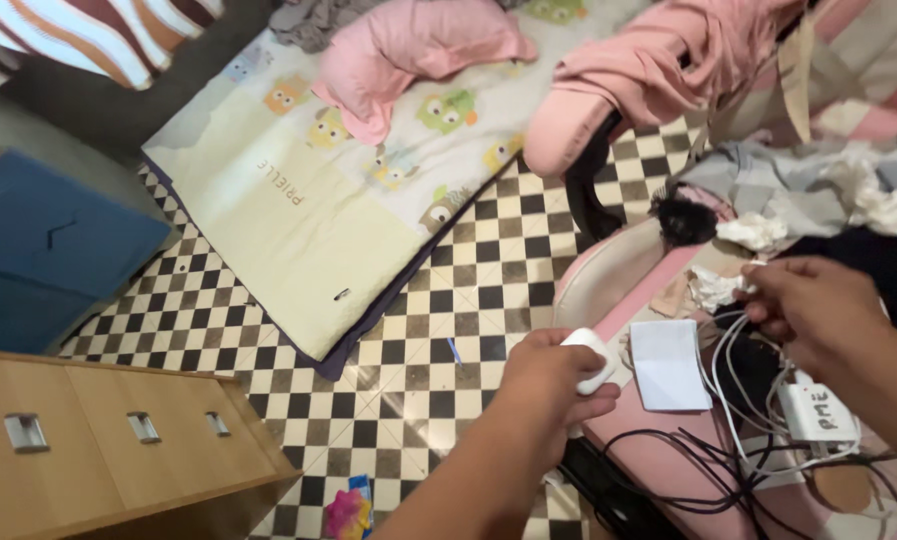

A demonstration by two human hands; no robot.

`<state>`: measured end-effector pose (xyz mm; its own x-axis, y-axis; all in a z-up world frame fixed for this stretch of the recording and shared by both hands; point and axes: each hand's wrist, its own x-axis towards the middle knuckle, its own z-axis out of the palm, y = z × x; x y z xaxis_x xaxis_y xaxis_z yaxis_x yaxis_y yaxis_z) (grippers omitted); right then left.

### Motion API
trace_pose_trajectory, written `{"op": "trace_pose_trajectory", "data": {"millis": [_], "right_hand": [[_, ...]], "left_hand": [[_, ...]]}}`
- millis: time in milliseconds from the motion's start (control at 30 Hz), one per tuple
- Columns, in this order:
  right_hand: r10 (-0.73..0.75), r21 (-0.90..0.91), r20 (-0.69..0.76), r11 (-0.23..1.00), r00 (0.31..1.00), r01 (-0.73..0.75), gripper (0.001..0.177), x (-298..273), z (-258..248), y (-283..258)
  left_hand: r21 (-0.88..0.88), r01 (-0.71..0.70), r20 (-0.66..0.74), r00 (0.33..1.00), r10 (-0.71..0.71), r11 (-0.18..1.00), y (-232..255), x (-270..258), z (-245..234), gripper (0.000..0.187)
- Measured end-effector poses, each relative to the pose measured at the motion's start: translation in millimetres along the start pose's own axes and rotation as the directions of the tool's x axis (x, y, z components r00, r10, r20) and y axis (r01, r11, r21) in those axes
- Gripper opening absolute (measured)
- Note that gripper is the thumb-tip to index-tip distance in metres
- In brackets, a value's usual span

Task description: The person organizes personal items on a wooden desk and in a drawer. They handle a cotton swab, a small container, a stapler, a makeup bag, an eyelash curler, a pack of wipes, a hair clip, and a pair of earbuds, placing them into the drawer or on the desk surface.

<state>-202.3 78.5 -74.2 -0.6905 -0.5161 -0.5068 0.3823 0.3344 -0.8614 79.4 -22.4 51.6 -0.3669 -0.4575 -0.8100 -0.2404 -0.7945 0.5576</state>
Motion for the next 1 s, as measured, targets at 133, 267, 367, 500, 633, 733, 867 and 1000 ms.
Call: {"op": "trace_pose_trajectory", "data": {"millis": [133,267,367,500,633,733,867,1000], "right_hand": [[0.071,0.023,0.155,0.997,0.985,-0.075,0.016,-56,38,-25],[0.055,-0.029,0.364,0.998,0.930,-0.048,0.019,-155,121,-60],[0.070,-0.110,0.501,0.994,0.862,-0.017,0.020,-240,190,-85],[0.045,-0.225,0.720,0.959,0.692,0.172,0.022,-337,265,-104],[-0.001,-0.344,0.769,0.843,0.639,0.415,0.021,-401,328,-106],[0.006,-0.412,0.832,0.676,0.555,0.611,0.022,-434,365,-96],[0.076,-0.457,0.860,0.555,0.504,0.695,0.022,-457,393,-65],[0.161,-0.476,0.867,0.542,0.471,0.693,0.020,-468,395,-40]], "left_hand": [[-0.179,-0.005,0.105,0.994,0.024,0.984,-1,-28,-42,0.037],[-0.452,0.010,0.135,0.989,0.057,0.892,-1,-66,-91,0.032],[-0.569,-0.026,0.089,0.992,0.093,0.822,-2,-102,-136,0.031],[-0.686,-0.162,0.160,0.918,0.364,0.709,-2,-151,-207,0.031],[-0.773,-0.161,0.140,0.900,0.412,0.614,-9,-189,-275,0.033],[-0.803,-0.203,0.115,0.869,0.481,0.560,-29,-203,-317,0.034],[-0.868,-0.114,0.137,0.881,0.454,0.484,-75,-193,-354,0.034],[-0.832,-0.101,0.230,0.832,0.505,0.545,-117,-165,-377,0.043]]}}
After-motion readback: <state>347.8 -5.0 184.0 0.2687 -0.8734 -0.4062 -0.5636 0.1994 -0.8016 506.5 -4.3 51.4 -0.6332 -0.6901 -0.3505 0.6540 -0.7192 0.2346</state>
